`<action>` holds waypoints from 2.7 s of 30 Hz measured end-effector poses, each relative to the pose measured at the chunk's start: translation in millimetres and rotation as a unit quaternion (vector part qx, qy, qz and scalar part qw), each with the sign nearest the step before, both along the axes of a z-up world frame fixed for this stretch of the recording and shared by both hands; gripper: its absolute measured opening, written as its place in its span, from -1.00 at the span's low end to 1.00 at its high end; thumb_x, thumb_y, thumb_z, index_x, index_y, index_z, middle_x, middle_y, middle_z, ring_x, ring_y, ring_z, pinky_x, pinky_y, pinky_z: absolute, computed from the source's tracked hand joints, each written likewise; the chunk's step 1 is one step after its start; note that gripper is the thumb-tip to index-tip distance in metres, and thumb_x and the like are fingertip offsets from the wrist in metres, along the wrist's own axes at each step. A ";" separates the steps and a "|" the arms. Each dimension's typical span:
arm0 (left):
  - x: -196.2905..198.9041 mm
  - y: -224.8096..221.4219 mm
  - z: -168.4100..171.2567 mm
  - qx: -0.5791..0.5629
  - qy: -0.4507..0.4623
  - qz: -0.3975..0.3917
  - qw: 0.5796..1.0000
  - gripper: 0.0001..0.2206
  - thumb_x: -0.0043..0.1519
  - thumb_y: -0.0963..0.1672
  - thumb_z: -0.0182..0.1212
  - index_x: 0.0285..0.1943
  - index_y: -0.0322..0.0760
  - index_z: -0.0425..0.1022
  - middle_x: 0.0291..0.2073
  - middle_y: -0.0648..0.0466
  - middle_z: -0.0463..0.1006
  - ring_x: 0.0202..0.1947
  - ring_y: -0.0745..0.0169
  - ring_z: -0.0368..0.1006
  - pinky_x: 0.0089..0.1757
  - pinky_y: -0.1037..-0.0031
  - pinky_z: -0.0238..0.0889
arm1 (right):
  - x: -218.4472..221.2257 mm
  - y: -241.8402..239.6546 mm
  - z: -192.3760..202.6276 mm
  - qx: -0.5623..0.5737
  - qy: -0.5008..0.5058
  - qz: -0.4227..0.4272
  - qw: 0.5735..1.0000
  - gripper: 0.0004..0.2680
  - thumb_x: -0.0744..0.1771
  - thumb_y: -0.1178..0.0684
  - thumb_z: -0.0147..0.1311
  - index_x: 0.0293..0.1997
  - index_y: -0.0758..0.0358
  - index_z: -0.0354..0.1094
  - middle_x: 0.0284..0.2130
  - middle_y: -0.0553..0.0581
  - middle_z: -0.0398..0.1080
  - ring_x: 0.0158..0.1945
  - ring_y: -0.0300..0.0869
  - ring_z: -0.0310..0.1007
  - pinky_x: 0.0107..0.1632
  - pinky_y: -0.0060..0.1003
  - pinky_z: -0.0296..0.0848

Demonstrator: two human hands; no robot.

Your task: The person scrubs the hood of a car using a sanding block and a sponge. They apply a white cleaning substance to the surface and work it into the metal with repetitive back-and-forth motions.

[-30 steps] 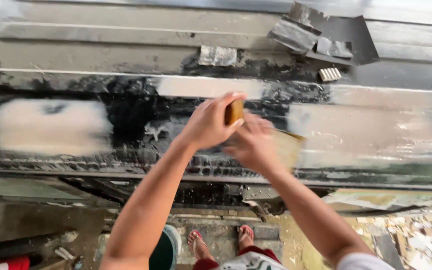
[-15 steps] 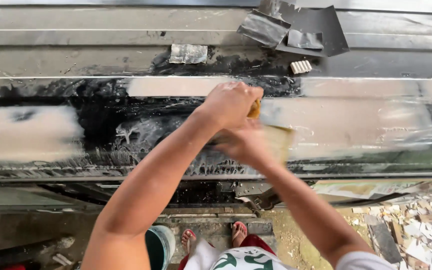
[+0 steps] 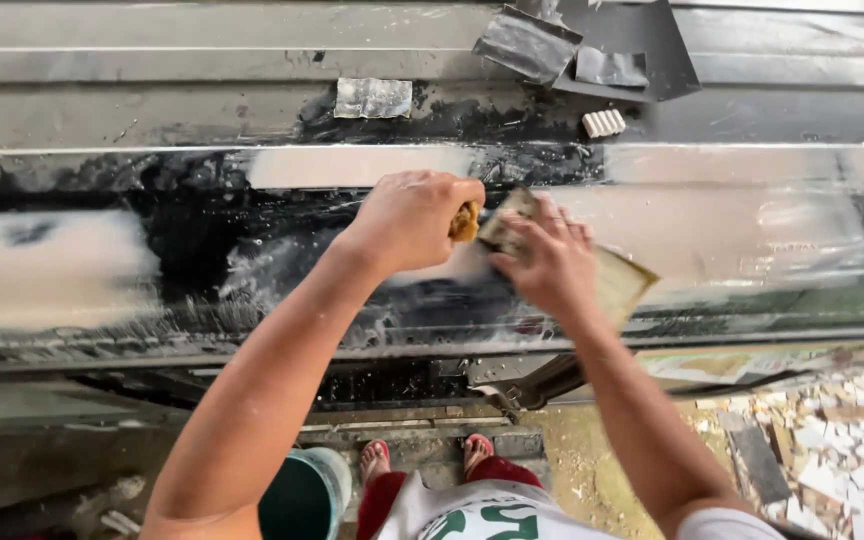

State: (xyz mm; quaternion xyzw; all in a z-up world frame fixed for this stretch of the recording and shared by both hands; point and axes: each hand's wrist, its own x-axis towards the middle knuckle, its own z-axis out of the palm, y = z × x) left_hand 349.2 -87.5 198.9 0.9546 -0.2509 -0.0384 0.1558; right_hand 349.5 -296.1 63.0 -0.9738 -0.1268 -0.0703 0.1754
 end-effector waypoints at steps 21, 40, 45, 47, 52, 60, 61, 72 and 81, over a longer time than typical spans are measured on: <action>70.5 246.3 -147.2 -0.066 -0.372 0.092 0.921 -0.37 -0.09 -0.14 0.39 0.28 -0.11 0.44 -0.04 0.07 0.52 -0.05 0.05 0.45 -0.10 0.30 0.34 | -5.6 78.4 -18.2 -0.030 -0.051 0.002 0.998 -0.53 0.22 -0.47 0.12 0.27 -0.45 0.25 0.36 0.20 0.13 0.35 0.18 0.16 0.29 0.21 0.07; 62.9 244.9 -146.0 -0.077 -0.349 0.113 0.927 -0.33 -0.15 -0.14 0.43 0.27 -0.19 0.43 -0.01 0.00 0.51 -0.04 -0.06 0.45 -0.11 0.21 0.31 | -63.4 165.5 -7.5 -0.039 -0.081 -0.027 0.996 -0.46 0.13 -0.44 0.25 0.25 -0.48 0.28 0.36 0.10 0.14 0.31 0.18 0.23 0.23 0.18 0.23; 62.3 244.4 -142.5 -0.085 -0.356 0.111 0.924 -0.36 -0.11 -0.14 0.44 0.26 -0.21 0.44 -0.02 0.00 0.52 -0.04 -0.04 0.45 -0.12 0.22 0.31 | -14.0 68.8 -11.0 -0.021 -0.213 0.004 0.977 -0.65 0.21 -0.29 0.26 0.03 -0.12 0.52 -0.08 0.14 0.54 0.07 0.09 0.48 0.10 -0.04 0.40; 63.2 237.1 -138.2 -0.086 -0.352 0.135 0.922 -0.34 -0.14 -0.15 0.48 0.25 -0.19 0.44 -0.06 0.00 0.53 -0.04 -0.04 0.45 -0.12 0.19 0.30 | -2.1 62.3 -17.0 -0.109 -0.284 -0.111 0.946 -0.63 0.24 -0.39 0.17 0.09 -0.21 0.50 -0.14 -0.05 0.55 -0.02 -0.09 0.52 0.04 -0.17 0.44; 60.3 245.8 -140.4 -0.068 -0.315 0.117 0.940 -0.30 -0.11 -0.14 0.45 0.32 -0.19 0.38 -0.02 -0.03 0.50 0.01 -0.07 0.41 -0.09 0.18 0.30 | -52.6 157.9 -18.5 -0.045 -0.164 -0.016 0.985 -0.50 0.14 -0.41 0.26 0.20 -0.36 0.36 0.27 0.16 0.28 0.24 0.15 0.33 0.15 0.11 0.32; 70.8 243.3 -141.1 -0.066 -0.337 0.110 0.933 -0.33 -0.11 -0.11 0.45 0.28 -0.20 0.40 -0.07 -0.02 0.50 -0.03 -0.04 0.42 -0.12 0.20 0.29 | -44.2 158.9 -4.3 -0.040 -0.181 -0.063 0.981 -0.57 0.24 -0.43 0.14 0.23 -0.40 0.33 0.26 0.16 0.27 0.22 0.16 0.31 0.17 0.17 0.22; 68.5 246.0 -143.6 -0.070 -0.336 0.112 0.932 -0.32 -0.11 -0.11 0.45 0.29 -0.19 0.40 -0.05 -0.02 0.50 -0.02 -0.06 0.41 -0.11 0.18 0.29 | -64.0 190.3 -5.4 -0.018 -0.165 0.003 0.986 -0.53 0.22 -0.39 0.17 0.27 -0.39 0.28 0.33 0.17 0.18 0.31 0.15 0.22 0.24 0.17 0.15; 65.7 244.9 -144.2 -0.070 -0.317 0.113 0.939 -0.34 -0.09 -0.11 0.45 0.28 -0.17 0.38 -0.04 0.01 0.49 -0.01 -0.03 0.41 -0.12 0.18 0.28 | -58.3 145.5 -2.6 -0.027 -0.096 -0.077 0.992 -0.53 0.23 -0.44 0.14 0.28 -0.45 0.26 0.37 0.20 0.12 0.34 0.23 0.15 0.28 0.21 0.07; 61.4 244.2 -134.3 -0.081 -0.322 0.123 0.935 -0.33 -0.09 -0.13 0.46 0.30 -0.17 0.39 -0.05 -0.02 0.50 -0.02 -0.06 0.41 -0.09 0.14 0.26 | -33.7 90.7 -10.4 -0.016 -0.122 -0.151 0.981 -0.56 0.28 -0.44 0.10 0.29 -0.36 0.30 0.32 0.31 0.18 0.28 0.33 0.22 0.20 0.26 0.16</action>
